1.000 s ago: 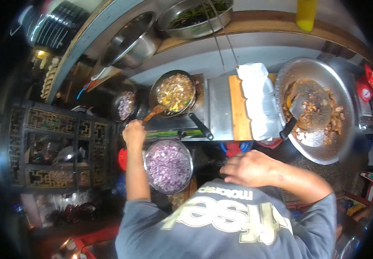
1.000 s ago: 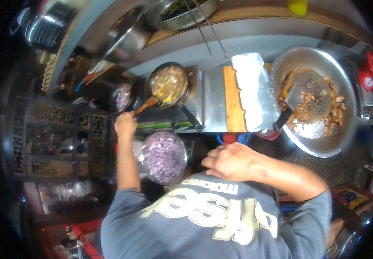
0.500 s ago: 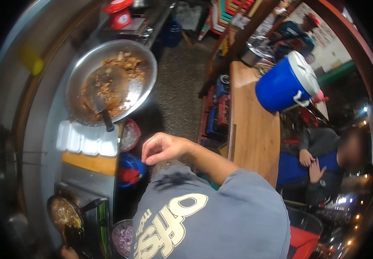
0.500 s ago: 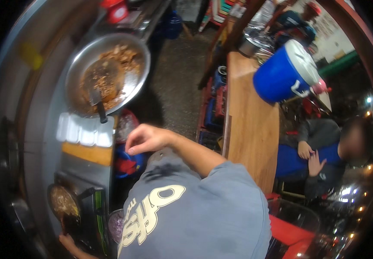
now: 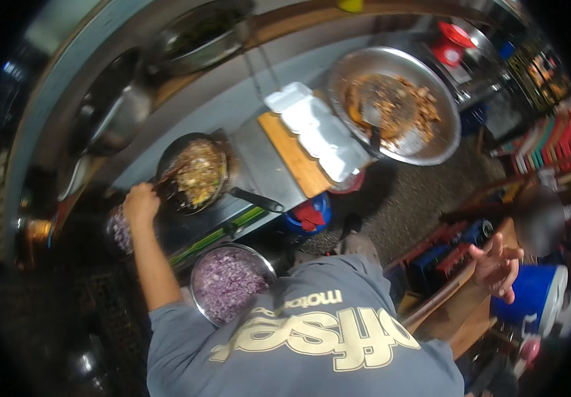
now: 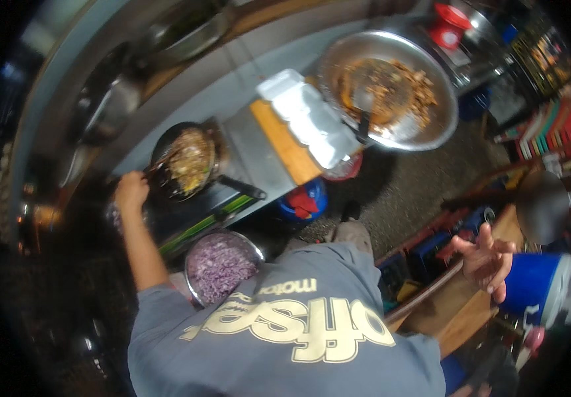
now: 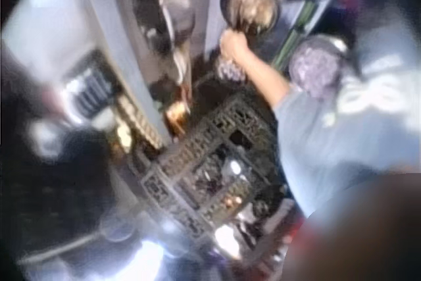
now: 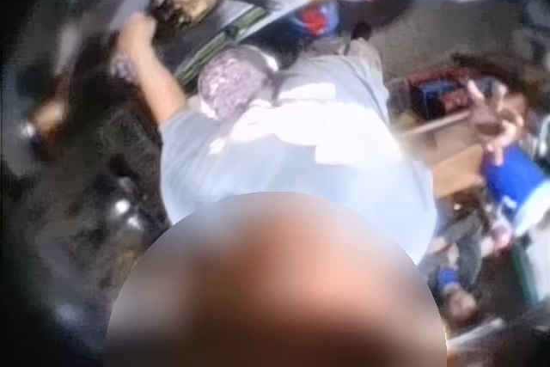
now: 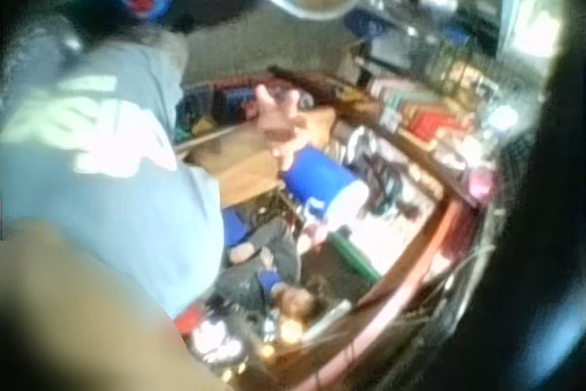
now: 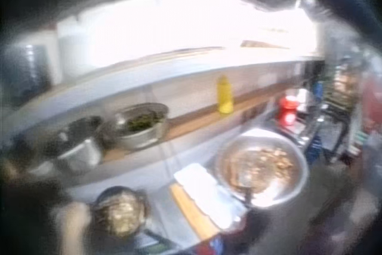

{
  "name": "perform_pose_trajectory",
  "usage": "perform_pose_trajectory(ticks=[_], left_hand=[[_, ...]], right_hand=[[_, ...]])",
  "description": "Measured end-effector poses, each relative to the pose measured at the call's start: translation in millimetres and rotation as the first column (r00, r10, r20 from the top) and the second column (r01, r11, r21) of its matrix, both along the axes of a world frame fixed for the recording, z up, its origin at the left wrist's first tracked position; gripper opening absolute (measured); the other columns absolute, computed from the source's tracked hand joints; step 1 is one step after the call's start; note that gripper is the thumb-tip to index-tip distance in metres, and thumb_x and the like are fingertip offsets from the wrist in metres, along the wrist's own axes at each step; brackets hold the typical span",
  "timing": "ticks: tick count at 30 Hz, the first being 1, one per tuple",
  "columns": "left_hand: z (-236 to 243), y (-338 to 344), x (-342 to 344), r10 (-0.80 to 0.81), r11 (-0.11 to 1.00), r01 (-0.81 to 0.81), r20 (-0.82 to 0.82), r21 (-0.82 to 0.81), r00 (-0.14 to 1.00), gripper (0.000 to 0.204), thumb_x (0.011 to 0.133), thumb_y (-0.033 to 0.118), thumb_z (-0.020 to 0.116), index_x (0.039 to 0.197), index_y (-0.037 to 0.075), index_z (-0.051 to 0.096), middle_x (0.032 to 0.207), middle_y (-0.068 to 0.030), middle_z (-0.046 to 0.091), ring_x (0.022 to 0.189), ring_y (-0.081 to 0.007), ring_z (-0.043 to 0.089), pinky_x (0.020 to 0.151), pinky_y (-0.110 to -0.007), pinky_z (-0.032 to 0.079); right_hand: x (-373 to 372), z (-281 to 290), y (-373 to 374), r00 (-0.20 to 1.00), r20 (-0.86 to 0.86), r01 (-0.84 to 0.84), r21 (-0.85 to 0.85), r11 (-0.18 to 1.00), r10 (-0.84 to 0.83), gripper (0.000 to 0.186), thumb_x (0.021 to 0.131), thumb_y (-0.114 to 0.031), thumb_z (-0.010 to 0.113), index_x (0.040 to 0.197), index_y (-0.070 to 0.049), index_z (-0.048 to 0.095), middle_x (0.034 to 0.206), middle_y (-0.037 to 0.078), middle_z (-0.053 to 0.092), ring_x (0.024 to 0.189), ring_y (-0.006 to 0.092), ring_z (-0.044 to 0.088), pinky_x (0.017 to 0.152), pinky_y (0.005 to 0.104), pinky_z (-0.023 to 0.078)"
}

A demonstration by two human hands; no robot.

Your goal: The person cooks a mixture of eggs and meat in a pan, adds chopped onions and seasonings, then portions the cooked food into styrofoam containers. They hand the packed food to customers and continue cooking more batches.

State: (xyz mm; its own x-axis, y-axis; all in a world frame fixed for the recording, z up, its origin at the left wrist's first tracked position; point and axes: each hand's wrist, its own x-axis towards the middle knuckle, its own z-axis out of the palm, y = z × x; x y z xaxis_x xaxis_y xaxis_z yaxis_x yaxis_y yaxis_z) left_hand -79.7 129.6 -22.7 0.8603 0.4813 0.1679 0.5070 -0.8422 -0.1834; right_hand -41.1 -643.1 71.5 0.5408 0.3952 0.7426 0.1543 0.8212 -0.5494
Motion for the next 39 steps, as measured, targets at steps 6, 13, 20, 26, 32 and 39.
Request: perform_pose_trajectory(ticks=[6, 13, 20, 26, 32, 39], left_hand=[[33, -70, 24, 0.071, 0.977, -0.109, -0.201, -0.183, 0.977, 0.019, 0.081, 0.011, 0.064, 0.098, 0.006, 0.073, 0.108, -0.0199, 0.07, 0.101, -0.0374, 0.068, 0.088, -0.049, 0.054], [31, -100, -11, 0.307, 0.91, -0.349, -0.201, -0.226, 0.93, 0.024, 0.082, 0.009, 0.062, 0.103, 0.004, 0.071, 0.11, -0.022, 0.069, 0.104, -0.0403, 0.067, 0.089, -0.048, 0.055], [48, -136, -27, 0.407, 0.887, -0.44, -0.214, -0.143, 0.888, 0.021, 0.085, 0.013, 0.062, 0.1, 0.003, 0.072, 0.108, -0.0232, 0.069, 0.1, -0.0396, 0.068, 0.086, -0.049, 0.055], [25, -167, 24, 0.329, 0.893, -0.386, -0.25, -0.231, 0.911, 0.024, 0.085, 0.018, 0.064, 0.101, 0.002, 0.072, 0.109, -0.0226, 0.07, 0.104, -0.0396, 0.067, 0.091, -0.048, 0.054], [35, -122, 71, 0.4, 0.889, -0.433, -0.213, -0.146, 0.892, 0.027, 0.085, 0.025, 0.069, 0.102, 0.003, 0.072, 0.108, -0.0198, 0.071, 0.104, -0.0371, 0.068, 0.089, -0.046, 0.055], [32, -115, 56, 0.293, 0.911, -0.34, -0.214, -0.233, 0.932, 0.022, 0.086, 0.012, 0.061, 0.103, 0.003, 0.072, 0.111, -0.0219, 0.069, 0.103, -0.0393, 0.068, 0.091, -0.048, 0.055]], right_hand=[[62, -41, 98, 0.92, -0.277, -0.298, -0.032, 0.954, 0.278, 0.025, 0.082, -0.021, 0.078, 0.069, -0.001, 0.07, 0.147, 0.015, 0.049, 0.137, 0.0598, 0.03, 0.099, 0.0818, 0.031], [100, -66, 172, 0.919, -0.284, -0.373, -0.398, 0.839, 0.274, 0.019, 0.081, -0.013, 0.078, 0.086, 0.005, 0.074, 0.124, 0.034, 0.06, 0.119, 0.0484, 0.058, 0.096, 0.056, 0.052], [137, -95, 153, 0.955, -0.241, -0.291, -0.66, 0.693, 0.172, 0.013, 0.084, -0.009, 0.076, 0.091, 0.002, 0.074, 0.118, 0.021, 0.068, 0.098, 0.023, 0.068, 0.087, 0.0341, 0.055], [157, -121, 134, 0.936, -0.323, -0.335, -0.689, 0.643, 0.141, 0.006, 0.087, -0.003, 0.072, 0.091, 0.001, 0.074, 0.114, 0.017, 0.07, 0.098, 0.02, 0.067, 0.085, 0.0314, 0.054], [176, -117, 136, 0.943, -0.242, -0.328, -0.797, 0.506, 0.23, 0.007, 0.089, -0.001, 0.07, 0.094, 0.002, 0.073, 0.11, 0.014, 0.071, 0.098, 0.0181, 0.067, 0.084, 0.0309, 0.055], [166, -114, 152, 0.985, -0.126, -0.17, -0.838, 0.519, 0.12, 0.012, 0.09, -0.006, 0.071, 0.096, 0.003, 0.073, 0.109, 0.014, 0.071, 0.098, 0.0189, 0.067, 0.085, 0.0314, 0.053]])
